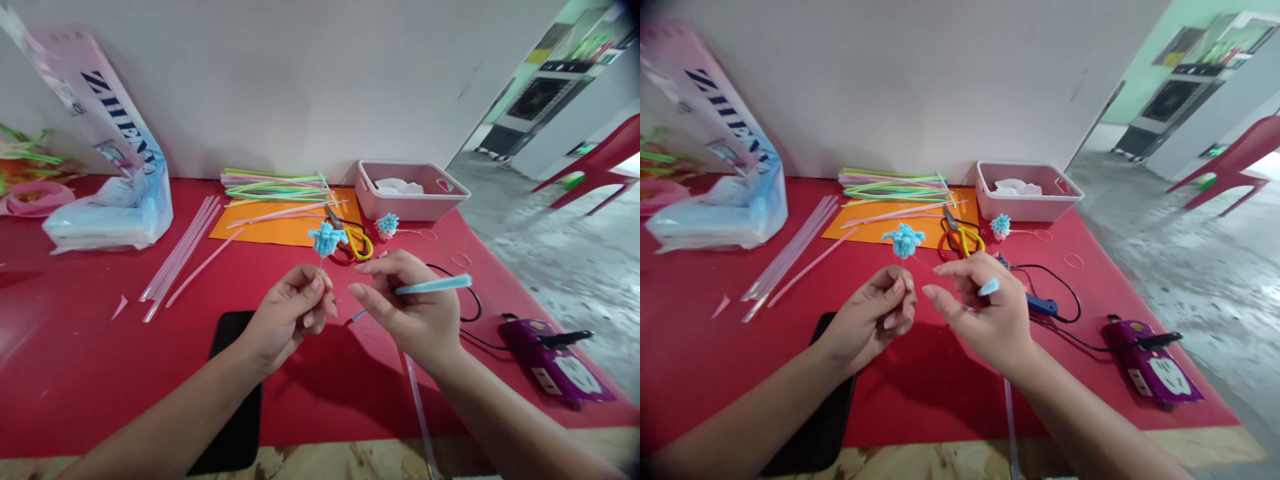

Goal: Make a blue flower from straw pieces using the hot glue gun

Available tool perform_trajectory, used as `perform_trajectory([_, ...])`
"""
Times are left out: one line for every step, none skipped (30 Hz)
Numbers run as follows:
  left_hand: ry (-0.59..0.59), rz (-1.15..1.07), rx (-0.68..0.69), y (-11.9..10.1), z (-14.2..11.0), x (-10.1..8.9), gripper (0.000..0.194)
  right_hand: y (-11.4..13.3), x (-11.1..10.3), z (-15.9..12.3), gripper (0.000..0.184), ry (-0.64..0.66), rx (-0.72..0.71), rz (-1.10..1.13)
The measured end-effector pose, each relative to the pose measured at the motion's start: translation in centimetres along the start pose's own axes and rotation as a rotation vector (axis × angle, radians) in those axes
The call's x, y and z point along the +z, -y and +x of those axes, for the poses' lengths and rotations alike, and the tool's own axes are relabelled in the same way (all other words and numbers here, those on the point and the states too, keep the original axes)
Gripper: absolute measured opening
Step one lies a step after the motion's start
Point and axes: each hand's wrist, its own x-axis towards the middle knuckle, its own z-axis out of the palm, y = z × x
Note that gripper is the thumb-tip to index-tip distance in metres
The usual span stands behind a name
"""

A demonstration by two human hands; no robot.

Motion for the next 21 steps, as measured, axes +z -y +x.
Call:
perform_trajectory([0.009, -0.014, -0.017, 0.3, -0.1, -0.1, 0.027, 0.0, -0.1, -0.2, 0.012, -0.002, -0.016, -0.021])
perform_trajectory([0.021, -0.029, -0.032, 0.5, -0.1, -0.2, 0.027, 0.0, -0.3, -0.3, 0.014, -0.005, -0.025, -0.032])
perform_trajectory([0.034, -0.044, -0.046, 0.7, -0.2, -0.2, 0.026, 0.0, -0.5, -0.5, 0.018, -0.005, -0.027, -0.032])
perform_trajectory([0.045, -0.059, -0.060, 0.8, -0.2, -0.3, 0.026, 0.0, -0.7, -0.6, 0.023, -0.003, -0.025, -0.024])
perform_trajectory([0.058, -0.072, -0.072, 1.0, -0.2, -0.3, 0.025, 0.0, -0.9, -0.8, 0.027, -0.006, -0.015, -0.012])
perform_trajectory([0.068, -0.083, -0.084, 1.1, -0.3, -0.4, 0.024, 0.0, -1.1, -0.9, 0.030, -0.017, 0.004, 0.002])
perform_trajectory([0.074, -0.092, -0.095, 1.2, -0.3, -0.4, 0.024, 0.0, -1.4, -1.0, 0.031, -0.038, 0.027, 0.014])
perform_trajectory([0.079, -0.101, -0.104, 1.4, -0.4, -0.5, 0.024, 0.0, -1.6, -1.1, 0.030, -0.066, 0.052, 0.020])
perform_trajectory([0.085, -0.109, -0.110, 1.5, -0.4, -0.5, 0.024, 0.0, -1.8, -1.1, 0.028, -0.094, 0.077, 0.023])
perform_trajectory([0.091, -0.118, -0.113, 1.6, -0.5, -0.6, 0.024, 0.0, -2.0, -1.1, 0.025, -0.117, 0.098, 0.023])
perform_trajectory([0.098, -0.127, -0.115, 1.7, -0.5, -0.7, 0.024, -0.1, -2.2, -1.1, 0.023, -0.125, 0.116, 0.023])
perform_trajectory([0.106, -0.135, -0.116, 1.8, -0.5, -0.7, 0.024, -0.2, -2.4, -1.1, 0.022, -0.121, 0.129, 0.022])
perform_trajectory([0.115, -0.142, -0.116, 1.9, -0.6, -0.7, 0.024, -0.3, -2.5, -1.1, 0.021, -0.118, 0.140, 0.021])
perform_trajectory([0.120, -0.144, -0.118, 1.9, -0.6, -0.8, 0.024, -0.4, -2.6, -1.1, 0.020, -0.117, 0.150, 0.021])
perform_trajectory([0.123, -0.144, -0.123, 2.0, -0.6, -0.8, 0.024, -0.5, -2.7, -1.0, 0.018, -0.125, 0.158, 0.027])
perform_trajectory([0.124, -0.140, -0.129, 2.0, -0.5, -0.8, 0.024, -0.6, -2.8, -0.9, 0.016, -0.148, 0.163, 0.045])
perform_trajectory([0.124, -0.134, -0.135, 2.0, -0.5, -0.8, 0.024, -0.6, -2.9, -0.8, 0.015, -0.184, 0.160, 0.087])
perform_trajectory([0.121, -0.123, -0.139, 2.0, -0.5, -0.8, 0.024, -0.7, -3.0, -0.7, 0.015, -0.217, 0.156, 0.153])
perform_trajectory([0.116, -0.110, -0.142, 2.1, -0.5, -0.8, 0.023, -0.7, -3.1, -0.5, 0.020, -0.240, 0.155, 0.235])
perform_trajectory([0.107, -0.094, -0.143, 2.1, -0.5, -0.8, 0.022, -0.7, -3.2, -0.3, 0.026, -0.253, 0.164, 0.320])
perform_trajectory([0.097, -0.077, -0.142, 2.1, -0.5, -0.9, 0.021, -0.7, -3.4, -0.1, 0.033, -0.259, 0.182, 0.392])
